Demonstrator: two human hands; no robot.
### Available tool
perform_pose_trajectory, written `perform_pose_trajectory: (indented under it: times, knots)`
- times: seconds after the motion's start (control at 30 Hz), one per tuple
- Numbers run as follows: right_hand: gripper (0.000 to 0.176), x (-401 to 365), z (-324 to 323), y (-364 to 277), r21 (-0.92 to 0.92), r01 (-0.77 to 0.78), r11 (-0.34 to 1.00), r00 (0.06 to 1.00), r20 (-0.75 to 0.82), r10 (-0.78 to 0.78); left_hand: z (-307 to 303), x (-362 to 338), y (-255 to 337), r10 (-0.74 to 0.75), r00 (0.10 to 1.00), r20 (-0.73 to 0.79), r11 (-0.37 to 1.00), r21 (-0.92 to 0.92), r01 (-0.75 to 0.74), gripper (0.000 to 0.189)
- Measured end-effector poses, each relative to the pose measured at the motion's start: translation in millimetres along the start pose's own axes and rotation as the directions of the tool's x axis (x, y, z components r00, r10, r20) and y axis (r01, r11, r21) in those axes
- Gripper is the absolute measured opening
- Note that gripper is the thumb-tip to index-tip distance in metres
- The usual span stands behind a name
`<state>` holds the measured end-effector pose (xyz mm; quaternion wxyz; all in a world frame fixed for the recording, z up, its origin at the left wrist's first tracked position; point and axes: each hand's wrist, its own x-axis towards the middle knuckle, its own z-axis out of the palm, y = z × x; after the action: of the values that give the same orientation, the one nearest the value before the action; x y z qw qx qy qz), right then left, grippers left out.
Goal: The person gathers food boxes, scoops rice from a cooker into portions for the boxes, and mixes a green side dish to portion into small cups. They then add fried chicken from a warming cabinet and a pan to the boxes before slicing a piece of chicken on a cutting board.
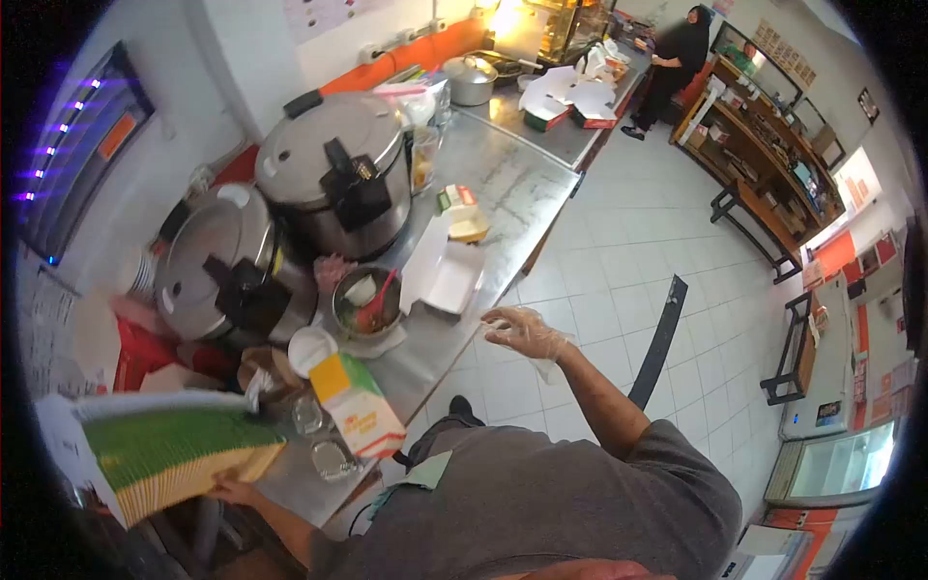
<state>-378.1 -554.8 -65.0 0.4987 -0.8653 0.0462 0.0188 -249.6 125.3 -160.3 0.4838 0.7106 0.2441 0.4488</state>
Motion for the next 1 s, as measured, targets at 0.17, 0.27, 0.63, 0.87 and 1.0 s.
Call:
perform_pose_trajectory:
  times: [0.17,0.27,0.63,0.87,1.0]
  knots:
    - [0.045,13,-72,43,0.019,-0.251,0.968,0.965,-0.071,0.251,25,-13,13,-0.003,0.96,-0.281,0.979,0.193,0.059,0.056]
    - [0.044,25,-101,89,0.113,-0.269,0.956,0.959,-0.063,0.278,40,-16,18,0.054,0.944,-0.325,0.971,0.237,0.026,0.054]
    - [0.046,94,-286,186,-0.123,-0.101,0.987,0.994,-0.051,0.095,255,-211,274,0.404,0.85,0.338,0.905,-0.015,-0.424,0.042]
    - [0.047,116,-347,205,-0.212,-0.056,0.976,0.997,-0.072,0.042,388,-261,316,0.29,0.588,0.755,0.956,-0.197,-0.218,0.053]
    - [0.045,113,-335,222,-0.094,-0.129,0.987,0.986,-0.117,0.117,396,-248,321,0.222,0.58,0.784,0.975,-0.167,-0.148,0.053]
